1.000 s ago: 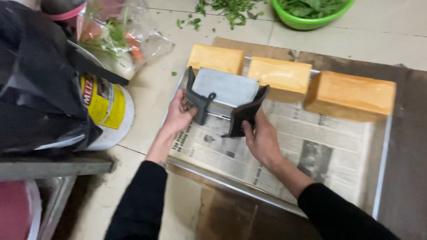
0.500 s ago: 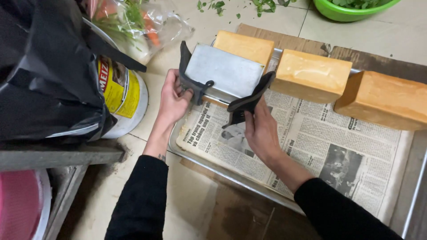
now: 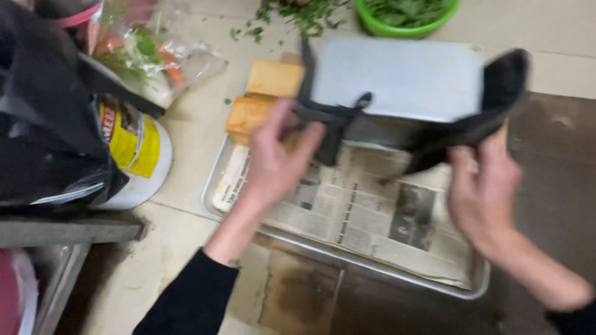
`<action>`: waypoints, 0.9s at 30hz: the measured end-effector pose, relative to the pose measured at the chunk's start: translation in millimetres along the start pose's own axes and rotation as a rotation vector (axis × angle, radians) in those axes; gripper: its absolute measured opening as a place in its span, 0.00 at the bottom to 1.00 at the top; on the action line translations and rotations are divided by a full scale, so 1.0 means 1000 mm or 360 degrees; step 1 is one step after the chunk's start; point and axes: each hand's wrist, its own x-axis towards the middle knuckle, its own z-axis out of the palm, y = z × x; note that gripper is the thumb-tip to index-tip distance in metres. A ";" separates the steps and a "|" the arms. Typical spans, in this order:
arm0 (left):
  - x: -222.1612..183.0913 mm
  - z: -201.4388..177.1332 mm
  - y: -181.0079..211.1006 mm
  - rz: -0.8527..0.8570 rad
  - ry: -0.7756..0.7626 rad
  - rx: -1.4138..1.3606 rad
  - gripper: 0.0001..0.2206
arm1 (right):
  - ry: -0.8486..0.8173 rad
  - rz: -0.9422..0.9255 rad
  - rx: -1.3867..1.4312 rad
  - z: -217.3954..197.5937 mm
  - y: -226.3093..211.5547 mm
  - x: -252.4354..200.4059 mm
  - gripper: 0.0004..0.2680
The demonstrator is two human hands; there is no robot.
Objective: Unmolding baked bread from metal tins and placing them onto a tray.
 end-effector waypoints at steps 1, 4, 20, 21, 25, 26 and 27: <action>-0.006 0.026 0.006 -0.0075 -0.0091 -0.0034 0.17 | -0.0042 0.0197 -0.0184 -0.038 0.011 -0.012 0.03; -0.024 0.107 0.039 -0.0223 -0.0460 -0.0264 0.16 | 0.0004 0.0487 -0.0162 -0.147 0.128 -0.081 0.04; -0.139 0.434 0.082 -0.1419 -0.1768 -0.0254 0.21 | 0.0136 0.2587 0.0699 -0.397 0.327 -0.464 0.17; -0.145 0.438 0.071 -0.1422 -0.1789 -0.0248 0.21 | 0.0150 0.2603 0.0706 -0.402 0.299 -0.449 0.17; -0.158 0.431 0.040 -0.1358 -0.1482 -0.0382 0.13 | -0.0004 0.2444 0.0777 -0.401 0.230 -0.400 0.10; -0.159 0.427 0.038 -0.1350 -0.1461 -0.0411 0.13 | -0.0077 0.2429 0.0698 -0.398 0.222 -0.393 0.12; -0.162 0.424 0.044 -0.1363 -0.1467 -0.0402 0.13 | -0.0081 0.2441 0.0708 -0.387 0.202 -0.377 0.12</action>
